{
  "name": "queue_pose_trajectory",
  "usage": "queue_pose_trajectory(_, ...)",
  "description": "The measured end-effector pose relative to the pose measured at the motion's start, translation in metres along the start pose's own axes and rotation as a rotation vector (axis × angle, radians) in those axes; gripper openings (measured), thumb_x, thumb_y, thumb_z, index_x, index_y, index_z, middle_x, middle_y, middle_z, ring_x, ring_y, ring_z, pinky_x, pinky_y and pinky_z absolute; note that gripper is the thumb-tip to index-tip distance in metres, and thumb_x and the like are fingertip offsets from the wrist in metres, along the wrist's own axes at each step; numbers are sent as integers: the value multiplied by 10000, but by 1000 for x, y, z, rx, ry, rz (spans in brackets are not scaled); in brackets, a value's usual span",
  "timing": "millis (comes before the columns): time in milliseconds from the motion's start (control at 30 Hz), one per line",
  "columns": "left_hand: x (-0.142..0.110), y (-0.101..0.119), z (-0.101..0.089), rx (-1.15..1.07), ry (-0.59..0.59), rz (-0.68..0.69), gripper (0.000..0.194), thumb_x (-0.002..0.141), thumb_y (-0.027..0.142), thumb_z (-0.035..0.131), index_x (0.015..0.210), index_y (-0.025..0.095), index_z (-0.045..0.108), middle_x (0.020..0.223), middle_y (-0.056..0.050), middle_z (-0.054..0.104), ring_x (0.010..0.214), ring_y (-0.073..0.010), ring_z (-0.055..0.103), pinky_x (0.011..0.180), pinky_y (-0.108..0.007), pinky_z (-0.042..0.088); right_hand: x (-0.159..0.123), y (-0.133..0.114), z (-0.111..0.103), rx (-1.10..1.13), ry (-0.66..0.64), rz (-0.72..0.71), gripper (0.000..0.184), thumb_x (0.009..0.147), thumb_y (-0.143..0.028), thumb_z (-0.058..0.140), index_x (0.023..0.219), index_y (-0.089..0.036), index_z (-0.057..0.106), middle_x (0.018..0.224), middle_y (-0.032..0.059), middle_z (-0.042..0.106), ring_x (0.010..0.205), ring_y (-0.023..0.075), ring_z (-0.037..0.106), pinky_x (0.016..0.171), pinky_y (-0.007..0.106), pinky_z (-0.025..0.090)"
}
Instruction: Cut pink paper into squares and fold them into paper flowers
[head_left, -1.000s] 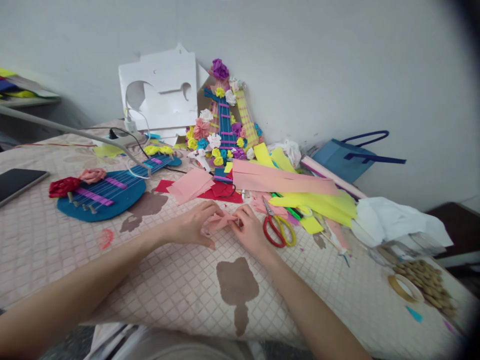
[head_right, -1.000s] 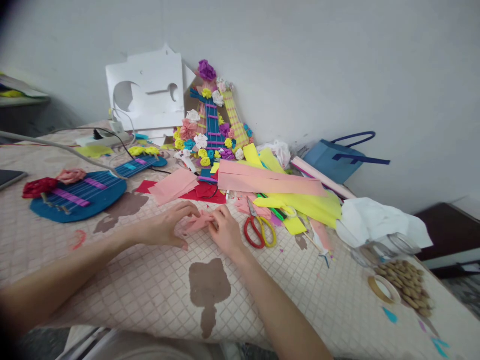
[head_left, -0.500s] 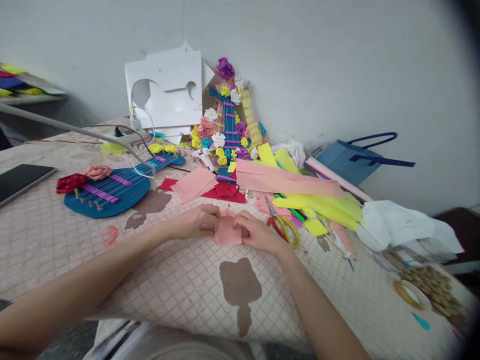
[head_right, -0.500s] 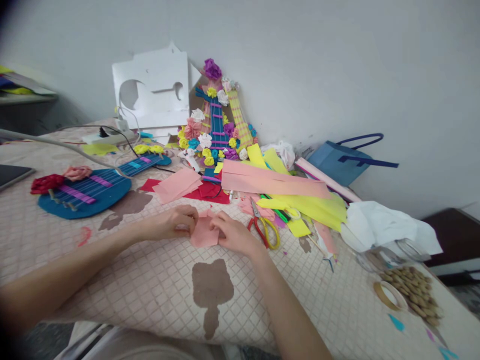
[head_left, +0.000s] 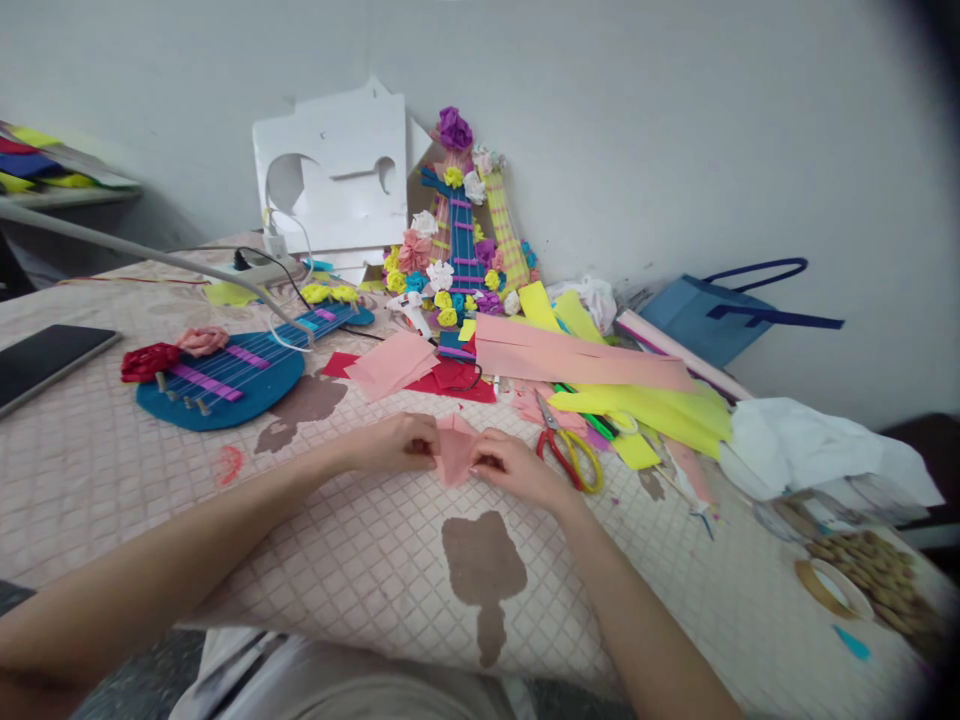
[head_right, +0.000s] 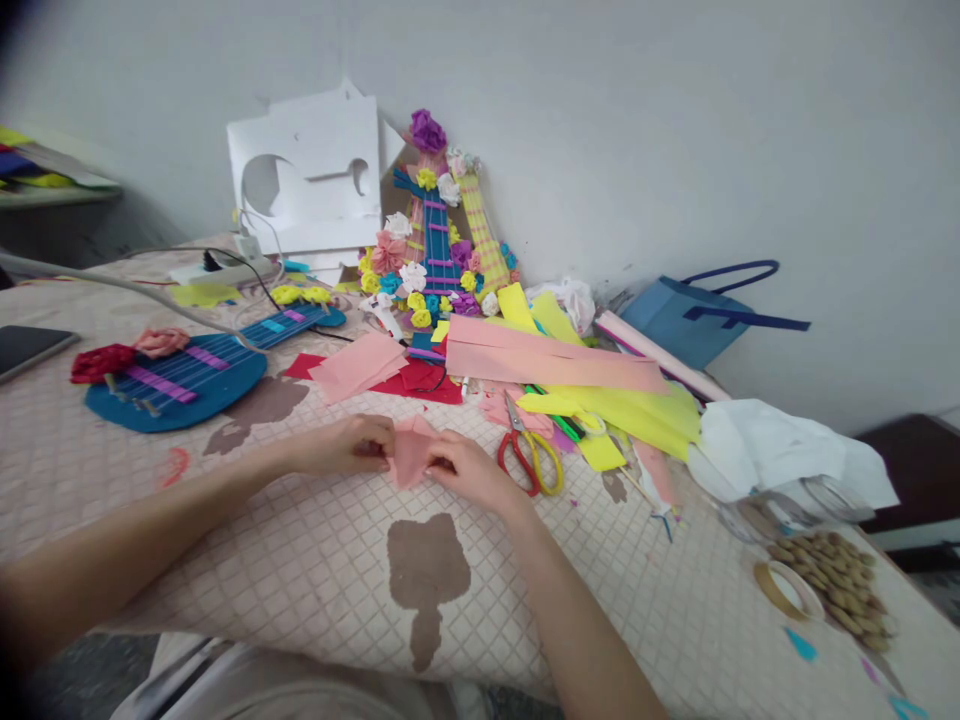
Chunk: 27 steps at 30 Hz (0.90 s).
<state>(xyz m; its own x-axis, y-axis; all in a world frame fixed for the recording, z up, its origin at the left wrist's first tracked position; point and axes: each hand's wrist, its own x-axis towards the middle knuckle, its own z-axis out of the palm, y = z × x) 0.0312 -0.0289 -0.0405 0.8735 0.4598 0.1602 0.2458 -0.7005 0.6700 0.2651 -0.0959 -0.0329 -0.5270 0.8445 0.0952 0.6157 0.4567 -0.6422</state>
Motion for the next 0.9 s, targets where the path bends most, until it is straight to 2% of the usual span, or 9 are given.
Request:
queue_pose_trajectory(200,3,2,9,31,82,-115,136,749,275,570,686,155,581,659,3,531,576,-102,459,535,-215,330,4,1,15,-30,124,62,99,763,-124,603,712,-191,552,746,-13,521,710,139,493,627,249,343)
queue_pose_trajectory(433,4,-2,21,85,179,-165,119,714,241,579,641,162,528,640,6,519,587,-113,454,553,-232,315,8,-1,22,-66,173,93,154,756,-108,590,672,-196,496,733,-20,484,696,135,469,626,252,333)
queue_pose_trajectory(533,4,-2,22,94,187,-174,85,696,220,590,657,163,541,665,0,542,606,-119,477,560,-230,327,8,0,24,-78,187,101,126,773,-135,585,698,-198,506,753,-13,493,695,137,473,626,258,339)
queue_pose_trajectory(733,6,1,19,107,171,-162,93,749,203,538,673,157,567,692,-12,561,639,-126,505,597,-229,360,8,2,30,-98,227,115,87,796,-170,579,741,-204,521,792,-4,515,712,144,497,645,268,362)
queue_pose_trajectory(900,7,0,25,158,205,-203,82,726,207,574,663,155,569,671,-4,543,622,-122,488,581,-229,335,9,4,34,-138,247,120,74,805,-183,583,756,-208,533,819,4,531,765,156,520,688,275,376)
